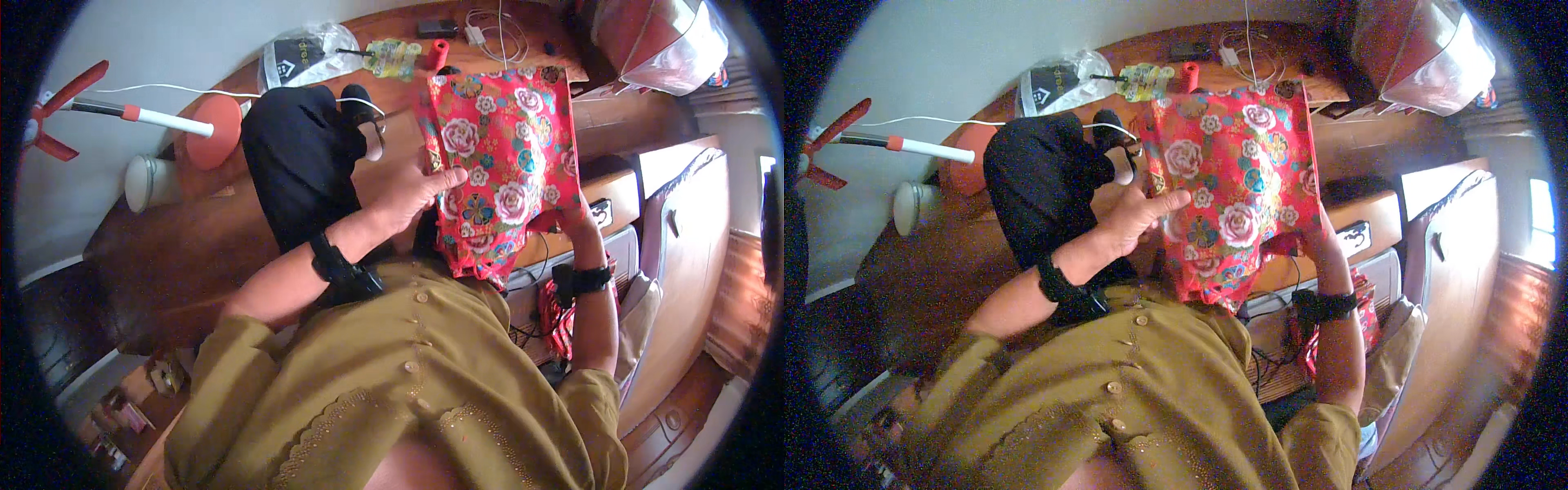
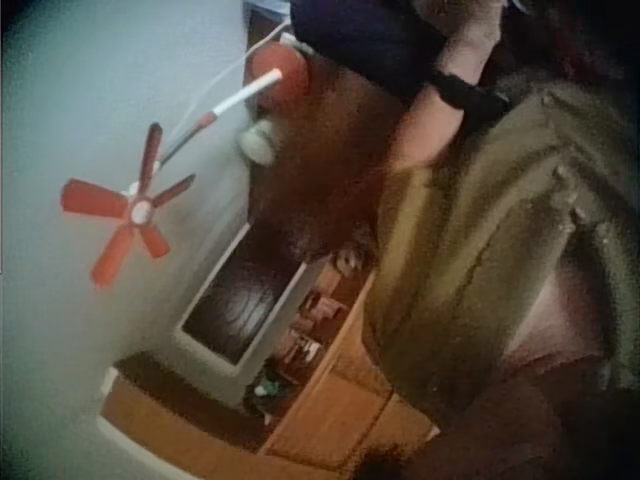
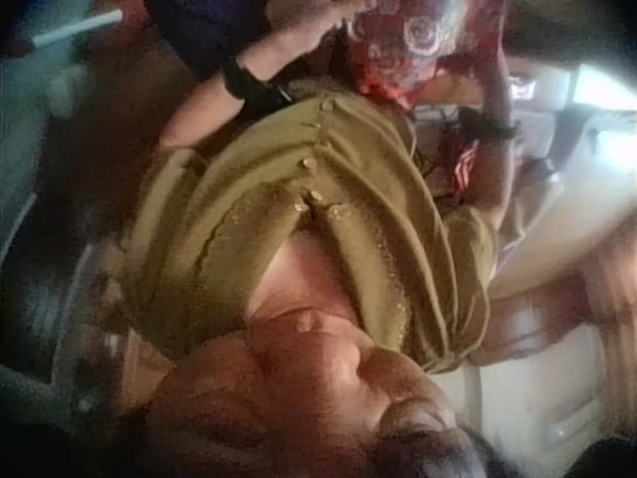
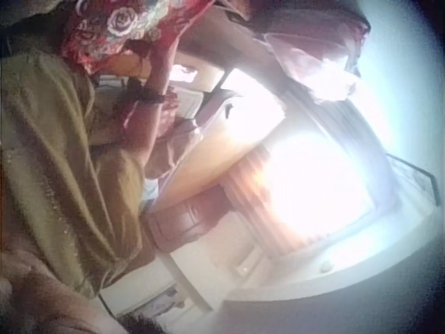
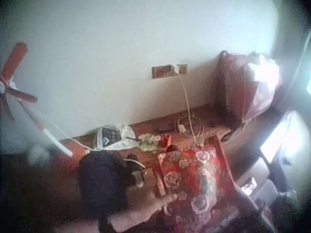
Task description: Hand sewing fabric pouches with floral patterns using a needle and red thread.
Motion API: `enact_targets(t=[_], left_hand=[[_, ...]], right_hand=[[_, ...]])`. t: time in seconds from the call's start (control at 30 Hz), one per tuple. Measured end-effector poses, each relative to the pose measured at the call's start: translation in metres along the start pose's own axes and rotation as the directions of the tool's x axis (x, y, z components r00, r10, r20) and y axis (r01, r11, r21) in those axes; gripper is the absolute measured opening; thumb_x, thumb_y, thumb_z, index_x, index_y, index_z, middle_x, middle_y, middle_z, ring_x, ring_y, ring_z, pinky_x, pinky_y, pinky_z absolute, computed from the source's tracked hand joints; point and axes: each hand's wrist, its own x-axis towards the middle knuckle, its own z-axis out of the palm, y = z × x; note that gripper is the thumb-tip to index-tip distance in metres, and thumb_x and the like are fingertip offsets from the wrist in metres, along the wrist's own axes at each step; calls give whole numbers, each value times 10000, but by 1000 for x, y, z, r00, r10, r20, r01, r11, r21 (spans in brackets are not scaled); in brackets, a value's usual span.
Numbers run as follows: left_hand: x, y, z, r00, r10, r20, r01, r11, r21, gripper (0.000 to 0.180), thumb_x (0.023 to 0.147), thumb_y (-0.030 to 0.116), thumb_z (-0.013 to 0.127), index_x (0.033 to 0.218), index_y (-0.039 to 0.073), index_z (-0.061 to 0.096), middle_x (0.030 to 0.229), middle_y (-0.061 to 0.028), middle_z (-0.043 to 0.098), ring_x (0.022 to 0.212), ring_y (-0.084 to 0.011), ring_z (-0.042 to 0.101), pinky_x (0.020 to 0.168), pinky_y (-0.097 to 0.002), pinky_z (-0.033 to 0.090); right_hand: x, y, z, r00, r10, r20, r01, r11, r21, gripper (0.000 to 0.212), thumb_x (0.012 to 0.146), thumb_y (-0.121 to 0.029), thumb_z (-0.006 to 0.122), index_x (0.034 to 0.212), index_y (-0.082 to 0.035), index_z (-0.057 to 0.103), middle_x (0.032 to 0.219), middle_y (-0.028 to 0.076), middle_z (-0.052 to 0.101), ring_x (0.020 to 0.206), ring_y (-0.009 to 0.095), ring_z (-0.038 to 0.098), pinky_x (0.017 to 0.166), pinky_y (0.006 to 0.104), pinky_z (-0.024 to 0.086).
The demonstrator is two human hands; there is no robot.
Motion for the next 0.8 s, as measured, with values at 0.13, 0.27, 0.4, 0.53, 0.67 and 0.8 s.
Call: enact_targets(t=[0.13,0.27,0.4,0.53,0.67,0.8], left_hand=[[26,-36,1,953,288,92,-232,892,-387,383,834,58,642,1188,17,503,1105,-64,607,1008,-171,570,909,-336,445],[41,-36,5,915,395,79,-291,784,-549,388,830,40,638,1195,17,508,1117,-58,608,1039,-165,555,951,-333,414],[33,34,-27,897,439,54,-412,874,-259,443,804,113,672,1208,17,518,1129,-70,613,1010,-165,588,881,-315,471],[53,81,-78,815,579,4,-552,780,-295,450,787,179,698,1185,32,548,1096,-64,631,972,-146,605,843,-299,492],[57,133,-148,855,499,-143,-517,845,-140,271,765,270,721,990,151,627,692,78,578,489,-10,457,440,-169,337],[100,134,-233,828,478,-292,-526,843,-113,251,746,309,738,915,175,610,596,121,472,425,3,315,412,-176,237]], right_hand=[[-5,-32,34,998,38,45,-40,998,43,613,853,-286,615,1345,-21,363,1263,91,519,1102,204,550,857,370,516],[7,-26,31,983,-182,-6,180,976,-123,601,804,-231,673,1307,-21,419,1212,90,560,1015,204,597,815,380,538],[26,-88,27,967,-231,108,252,932,-262,556,803,-223,673,1271,-17,457,1169,86,581,977,199,609,800,375,541],[57,-149,22,936,-265,232,338,860,-382,512,802,-216,673,1236,-13,494,1127,81,602,939,194,621,784,371,544],[181,-227,98,905,-287,315,414,767,-491,469,800,-209,672,1201,-10,531,1084,77,623,901,189,633,768,366,547],[274,-218,115,900,-204,386,393,763,-513,420,792,-90,661,1180,13,539,1065,47,625,909,125,583,782,304,517]])
